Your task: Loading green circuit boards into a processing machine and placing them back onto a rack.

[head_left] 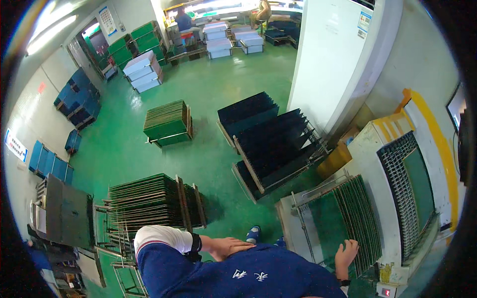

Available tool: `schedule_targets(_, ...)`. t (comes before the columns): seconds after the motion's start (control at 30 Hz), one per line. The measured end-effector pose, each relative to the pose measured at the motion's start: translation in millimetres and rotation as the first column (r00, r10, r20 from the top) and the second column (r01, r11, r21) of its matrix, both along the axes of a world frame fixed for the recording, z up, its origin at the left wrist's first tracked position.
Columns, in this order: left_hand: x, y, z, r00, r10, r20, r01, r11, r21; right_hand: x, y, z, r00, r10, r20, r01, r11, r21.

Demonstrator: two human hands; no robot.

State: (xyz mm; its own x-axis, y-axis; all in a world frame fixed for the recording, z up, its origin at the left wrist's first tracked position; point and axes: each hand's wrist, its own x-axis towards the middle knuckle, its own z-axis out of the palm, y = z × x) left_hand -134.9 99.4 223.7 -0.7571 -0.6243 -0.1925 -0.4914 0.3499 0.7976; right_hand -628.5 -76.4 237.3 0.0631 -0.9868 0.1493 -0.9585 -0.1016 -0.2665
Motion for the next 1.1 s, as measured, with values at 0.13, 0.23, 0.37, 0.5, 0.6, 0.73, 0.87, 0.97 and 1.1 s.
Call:
schedule_targets(0.13, 9.4, 4.1, 4.6, 1.0, 0.016, 0.001, -0.016, 1.0, -0.005, 7.0, 4.5, -5.3, 0.999, -0.017, -0.046, 0.017, 1.0, 0.002)
schedule_targets(0.23, 12.8, 0.9, 23.5, 0.999, 0.005, 0.053, -0.006, 1.0, 0.018, 6.4, 8.1, -5.9, 0.997, -0.054, -0.057, 0.053, 0.998, -0.022)
schedule_targets(0.37, 16.1, 5.3, 25.3, 0.998, 0.052, 0.017, -0.052, 0.999, 0.016, 7.1, 9.7, -7.4, 0.995, -0.103, -0.014, 0.102, 0.992, -0.072)
schedule_targets(0.5, 24.6, 1.6, 12.4, 1.0, 0.023, 0.018, -0.023, 0.999, -0.036, 6.5, 5.5, -12.6, 0.993, -0.108, -0.047, 0.104, 0.992, -0.068)
schedule_targets(0.6, 28.9, -2.7, 18.5, 0.998, 0.006, 0.057, -0.004, 1.0, -0.023, 9.9, 10.7, -5.9, 0.989, -0.126, -0.076, 0.125, 0.992, -0.02)
schedule_targets(0.73, 37.0, -4.5, 25.7, 0.996, 0.02, 0.083, -0.015, 0.998, -0.054, 30.2, 15.3, 3.2, 0.981, -0.165, -0.103, 0.166, 0.986, 0.003)
schedule_targets(0.87, 40.9, -2.1, 23.4, 0.997, 0.066, 0.044, -0.062, 0.995, -0.082, 36.0, 18.5, 4.2, 0.979, -0.187, -0.075, 0.187, 0.982, -0.013)
schedule_targets(0.97, 44.6, -3.2, 18.0, 0.997, 0.072, 0.015, -0.07, 0.991, -0.113, 17.3, 10.5, -13.6, 0.993, -0.115, 0.036, 0.119, 0.986, -0.119)
schedule_targets(1.1, 49.4, -6.9, 14.3, 0.998, 0.07, 0.002, -0.07, 0.994, -0.086, 12.8, 0.0, -22.6, 0.986, -0.15, 0.078, 0.159, 0.977, -0.139)
